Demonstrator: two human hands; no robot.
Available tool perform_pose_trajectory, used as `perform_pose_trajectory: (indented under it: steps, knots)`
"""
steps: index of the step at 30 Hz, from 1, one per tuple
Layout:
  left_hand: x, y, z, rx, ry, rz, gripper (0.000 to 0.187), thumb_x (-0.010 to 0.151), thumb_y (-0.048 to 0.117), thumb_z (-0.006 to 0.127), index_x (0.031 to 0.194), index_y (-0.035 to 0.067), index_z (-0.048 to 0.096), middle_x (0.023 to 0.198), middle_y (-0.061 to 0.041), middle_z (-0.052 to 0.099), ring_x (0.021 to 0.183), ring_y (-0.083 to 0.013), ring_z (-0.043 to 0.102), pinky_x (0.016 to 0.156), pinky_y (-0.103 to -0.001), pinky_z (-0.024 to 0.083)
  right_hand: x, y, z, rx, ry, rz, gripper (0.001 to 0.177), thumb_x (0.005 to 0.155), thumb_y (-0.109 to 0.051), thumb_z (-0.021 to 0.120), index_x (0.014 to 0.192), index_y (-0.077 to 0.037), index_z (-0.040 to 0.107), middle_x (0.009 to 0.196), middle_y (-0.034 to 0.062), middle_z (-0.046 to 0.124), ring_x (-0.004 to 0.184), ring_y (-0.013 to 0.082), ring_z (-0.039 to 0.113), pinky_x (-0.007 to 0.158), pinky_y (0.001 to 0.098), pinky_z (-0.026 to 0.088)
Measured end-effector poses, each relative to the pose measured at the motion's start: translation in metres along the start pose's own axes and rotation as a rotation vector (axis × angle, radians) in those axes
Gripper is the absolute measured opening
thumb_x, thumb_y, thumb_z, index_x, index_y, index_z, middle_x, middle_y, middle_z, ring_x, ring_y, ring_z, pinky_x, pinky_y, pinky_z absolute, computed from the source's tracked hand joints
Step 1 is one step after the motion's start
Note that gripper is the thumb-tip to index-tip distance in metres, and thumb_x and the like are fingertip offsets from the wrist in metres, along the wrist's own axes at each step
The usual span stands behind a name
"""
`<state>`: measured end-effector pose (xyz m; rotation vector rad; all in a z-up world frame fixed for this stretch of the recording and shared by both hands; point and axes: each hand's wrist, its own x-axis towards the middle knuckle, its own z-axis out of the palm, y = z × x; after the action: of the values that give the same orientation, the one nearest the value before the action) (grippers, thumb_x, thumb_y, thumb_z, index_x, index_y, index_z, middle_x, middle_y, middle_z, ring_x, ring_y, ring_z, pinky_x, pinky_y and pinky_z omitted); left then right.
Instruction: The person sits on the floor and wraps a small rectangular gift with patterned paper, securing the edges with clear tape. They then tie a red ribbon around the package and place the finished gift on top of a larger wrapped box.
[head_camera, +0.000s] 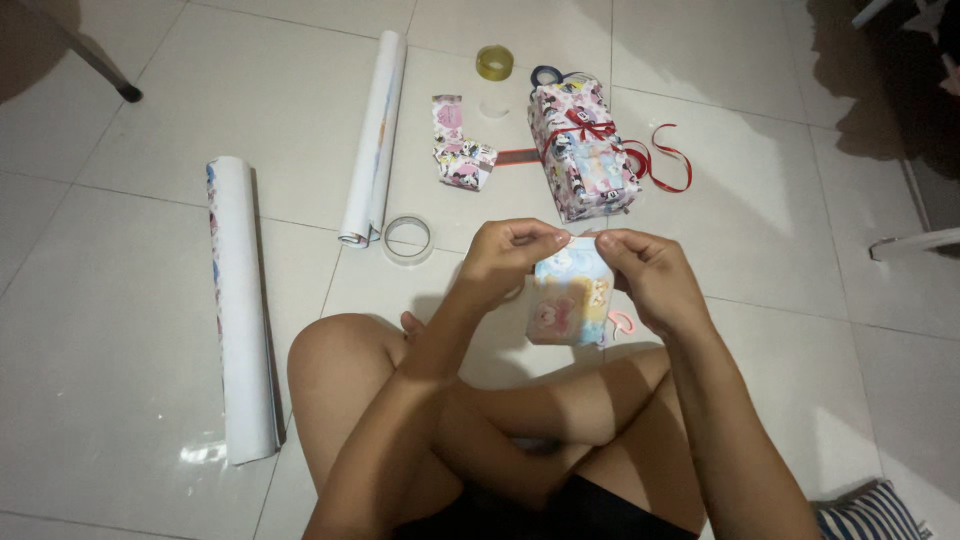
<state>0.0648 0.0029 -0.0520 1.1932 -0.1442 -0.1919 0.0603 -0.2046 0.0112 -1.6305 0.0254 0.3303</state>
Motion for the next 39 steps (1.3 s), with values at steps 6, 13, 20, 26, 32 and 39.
perform_pose_trajectory:
  steps: [6, 13, 20, 26, 32, 39]
  knots:
    - [0.004, -0.016, 0.002, 0.262, 0.157, 0.059, 0.025, 0.092, 0.02, 0.075, 0.105, -0.001, 0.078, 0.09, -0.009, 0.078, 0.079, -0.0095, 0.067, 0.071, -0.024, 0.053, 0.003, 0.013, 0.019, -0.19, 0.068, -0.058, 0.026, 0.095, -0.022, 0.071, 0.107, 0.0, 0.075, 0.071, 0.0008, 0.065, 0.059, 0.0075, 0.054, 0.053, 0.0243, 0.045]
    - [0.004, -0.037, -0.01, 0.211, 0.109, 0.024, 0.025, 0.092, 0.02, 0.074, 0.106, 0.001, 0.078, 0.094, -0.007, 0.079, 0.084, -0.0094, 0.07, 0.076, -0.023, 0.056, 0.017, 0.04, 0.017, -0.155, 0.05, -0.065, 0.025, 0.095, -0.021, 0.072, 0.104, 0.001, 0.077, 0.066, -0.0016, 0.06, 0.054, 0.0051, 0.047, 0.048, 0.0226, 0.038]
    - [0.007, -0.051, -0.03, 0.051, 0.094, -0.223, 0.025, 0.094, 0.023, 0.075, 0.108, 0.002, 0.079, 0.086, -0.004, 0.072, 0.069, -0.0074, 0.06, 0.057, -0.023, 0.046, 0.037, 0.077, 0.003, -0.019, -0.027, 0.045, 0.03, 0.101, -0.024, 0.062, 0.108, 0.001, 0.077, 0.072, -0.0021, 0.062, 0.059, 0.0058, 0.048, 0.053, 0.0228, 0.041]
    - [0.002, -0.077, -0.04, 0.427, 0.119, -0.207, 0.03, 0.093, 0.03, 0.07, 0.111, 0.008, 0.077, 0.083, -0.004, 0.075, 0.067, -0.0109, 0.064, 0.059, -0.025, 0.054, 0.05, 0.119, 0.008, -0.063, 0.023, 0.095, 0.033, 0.101, -0.028, 0.061, 0.108, 0.001, 0.076, 0.078, 0.0022, 0.069, 0.065, 0.0108, 0.06, 0.06, 0.0273, 0.052]
    - [-0.008, -0.152, -0.064, 0.317, 0.256, -0.051, 0.024, 0.092, 0.022, 0.071, 0.106, 0.002, 0.075, 0.091, -0.006, 0.078, 0.082, -0.0133, 0.072, 0.073, -0.026, 0.056, 0.044, 0.179, 0.039, -0.357, 0.093, 0.072, 0.035, 0.099, -0.034, 0.06, 0.119, -0.009, 0.074, 0.087, 0.0107, 0.074, 0.07, 0.0185, 0.063, 0.063, 0.0334, 0.051]
    - [0.005, -0.234, -0.099, 0.61, 0.495, -0.088, 0.023, 0.088, 0.022, 0.065, 0.099, 0.006, 0.078, 0.083, -0.015, 0.074, 0.074, -0.0256, 0.069, 0.069, -0.036, 0.054, 0.052, 0.248, -0.027, -0.773, 0.279, -0.014, 0.034, 0.095, -0.035, 0.066, 0.108, -0.005, 0.074, 0.097, 0.0185, 0.077, 0.088, 0.0303, 0.075, 0.079, 0.0397, 0.058]
